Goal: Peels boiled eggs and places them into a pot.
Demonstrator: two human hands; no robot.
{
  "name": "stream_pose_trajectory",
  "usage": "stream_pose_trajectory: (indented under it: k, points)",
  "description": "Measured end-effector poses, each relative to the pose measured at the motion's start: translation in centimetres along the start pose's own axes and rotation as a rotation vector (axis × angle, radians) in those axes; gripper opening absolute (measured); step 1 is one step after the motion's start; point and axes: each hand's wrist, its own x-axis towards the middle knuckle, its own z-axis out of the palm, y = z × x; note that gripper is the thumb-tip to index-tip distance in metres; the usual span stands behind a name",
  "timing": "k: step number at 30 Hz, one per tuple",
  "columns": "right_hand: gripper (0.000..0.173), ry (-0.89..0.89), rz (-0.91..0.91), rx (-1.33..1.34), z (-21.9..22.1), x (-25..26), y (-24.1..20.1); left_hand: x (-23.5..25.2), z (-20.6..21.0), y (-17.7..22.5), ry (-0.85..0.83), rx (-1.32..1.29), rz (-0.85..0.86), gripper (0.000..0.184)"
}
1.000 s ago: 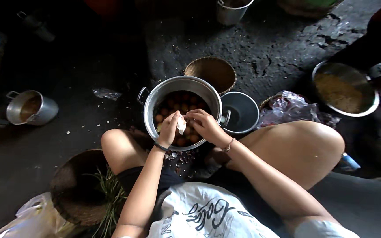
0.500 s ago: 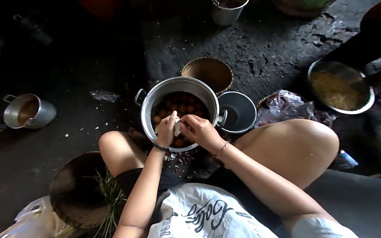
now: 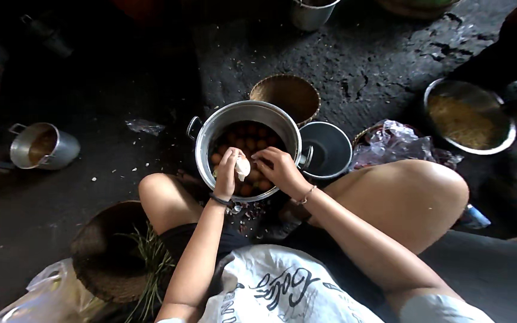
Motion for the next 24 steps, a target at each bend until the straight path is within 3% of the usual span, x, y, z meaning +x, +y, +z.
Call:
stream_pose_trajectory:
  k: [6, 11, 14, 19, 24]
  points:
    - [0.026, 0.022, 0.010, 0.083, 0.0, -0.4, -1.2, -0.3, 0.5, 0.0, 0.027, -0.003, -0.093, 0.061]
    - [0.028, -0.040, 0.017, 0.183, 0.0, -0.3, -1.6, -0.8, 1.1, 1.1, 0.061, 0.222, -0.108, 0.060]
    - [0.025, -0.041, -0.039, 0.116, -0.2, -1.1, -1.2, -0.5, 1.5, 1.1, 0.065, 0.268, -0.069, 0.059]
    - [0.021, -0.027, -0.233, -0.236, -0.2, -0.6, -1.1, 0.4, 1.6, 0.6, 0.032, 0.280, -0.026, 0.053]
    - [0.015, 0.064, -0.138, -0.103, 0.0, -1.3, -0.7, 0.6, 1.8, 0.5, 0.039, 0.198, -0.077, 0.053]
